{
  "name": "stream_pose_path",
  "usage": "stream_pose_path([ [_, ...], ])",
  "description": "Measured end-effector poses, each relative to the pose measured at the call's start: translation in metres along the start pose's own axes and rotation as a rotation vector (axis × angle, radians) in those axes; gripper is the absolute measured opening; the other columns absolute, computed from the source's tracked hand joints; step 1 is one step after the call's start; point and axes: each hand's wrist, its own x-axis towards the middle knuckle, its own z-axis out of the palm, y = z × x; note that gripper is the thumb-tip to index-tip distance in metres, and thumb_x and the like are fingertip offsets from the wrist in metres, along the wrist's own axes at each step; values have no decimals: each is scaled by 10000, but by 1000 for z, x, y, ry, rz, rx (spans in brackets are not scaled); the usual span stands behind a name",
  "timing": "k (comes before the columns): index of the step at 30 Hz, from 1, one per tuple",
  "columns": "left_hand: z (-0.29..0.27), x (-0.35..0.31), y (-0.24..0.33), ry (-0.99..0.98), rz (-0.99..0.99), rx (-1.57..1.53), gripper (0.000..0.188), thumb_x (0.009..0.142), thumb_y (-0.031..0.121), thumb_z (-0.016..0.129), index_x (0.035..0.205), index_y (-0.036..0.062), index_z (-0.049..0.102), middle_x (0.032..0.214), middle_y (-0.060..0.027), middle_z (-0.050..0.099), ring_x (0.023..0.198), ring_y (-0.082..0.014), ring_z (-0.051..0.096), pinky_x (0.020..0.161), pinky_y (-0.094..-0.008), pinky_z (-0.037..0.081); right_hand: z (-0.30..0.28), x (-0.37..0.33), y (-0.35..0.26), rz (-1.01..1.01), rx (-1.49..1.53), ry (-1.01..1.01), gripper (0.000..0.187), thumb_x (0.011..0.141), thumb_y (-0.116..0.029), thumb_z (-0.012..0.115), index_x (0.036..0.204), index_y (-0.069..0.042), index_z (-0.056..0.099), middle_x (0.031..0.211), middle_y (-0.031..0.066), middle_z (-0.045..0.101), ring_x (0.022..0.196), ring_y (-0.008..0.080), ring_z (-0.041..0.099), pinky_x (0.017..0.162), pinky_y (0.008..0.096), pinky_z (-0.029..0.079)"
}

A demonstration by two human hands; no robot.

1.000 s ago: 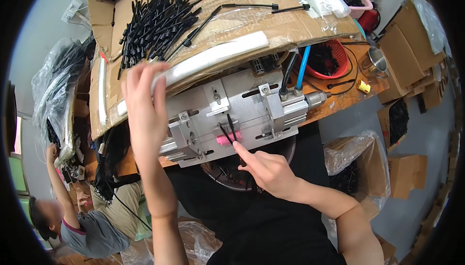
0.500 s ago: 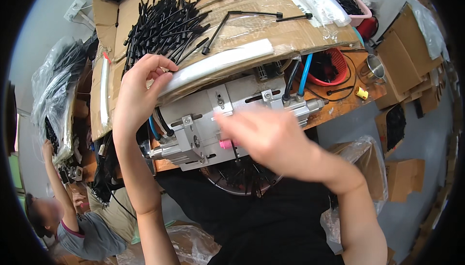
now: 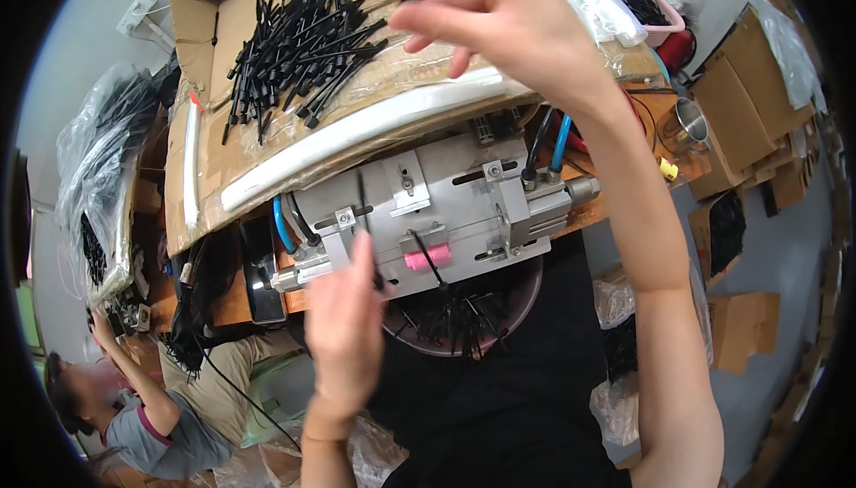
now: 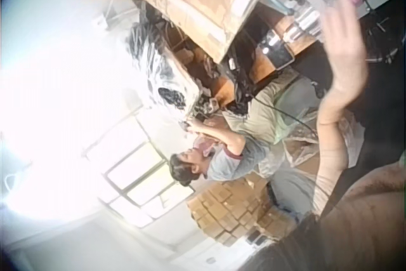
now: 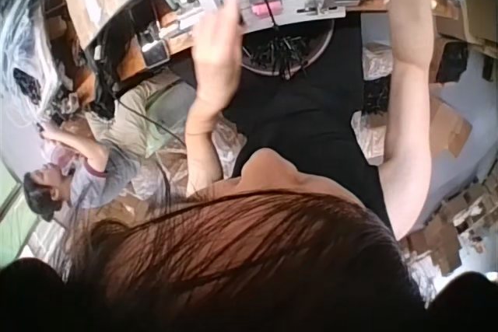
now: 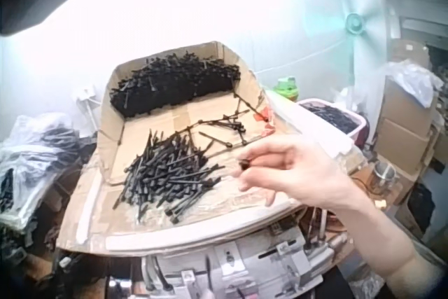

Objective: The person repeatedly picks up black cable ties from a cardboard box and inserts them into a small metal jig on the table. They manipulate the ties with both hands, aligning them within the jig's slots and occasionally adjusting the position before moving to the next tie.

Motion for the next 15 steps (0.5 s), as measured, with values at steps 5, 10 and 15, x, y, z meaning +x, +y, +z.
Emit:
stream_pose_path([
  [5,59,-45,26,-117,-85,-24,687,745,-59,701,1391,-74,468,943,-131,566,858,-290,535,779,-402,457,-15,-43,-4,46,248,117,314,1028,-182,519,1243,41,562,1069,211,698,922,208,718,522,211,529],
  [10,70,-35,30,-131,-94,75,679,770,-50,683,1403,-87,442,958,-130,561,888,-289,537,792,-392,462,-12,-78,-25,6,334,184,233,991,-115,566,1164,41,578,985,193,697,865,208,711,501,222,526],
  [15,63,-33,27,-166,-128,76,676,787,-45,676,1417,-72,432,985,-150,562,921,-307,534,813,-397,464,18,-124,-23,32,276,300,187,867,89,625,1048,46,604,963,177,689,739,144,649,544,213,523],
])
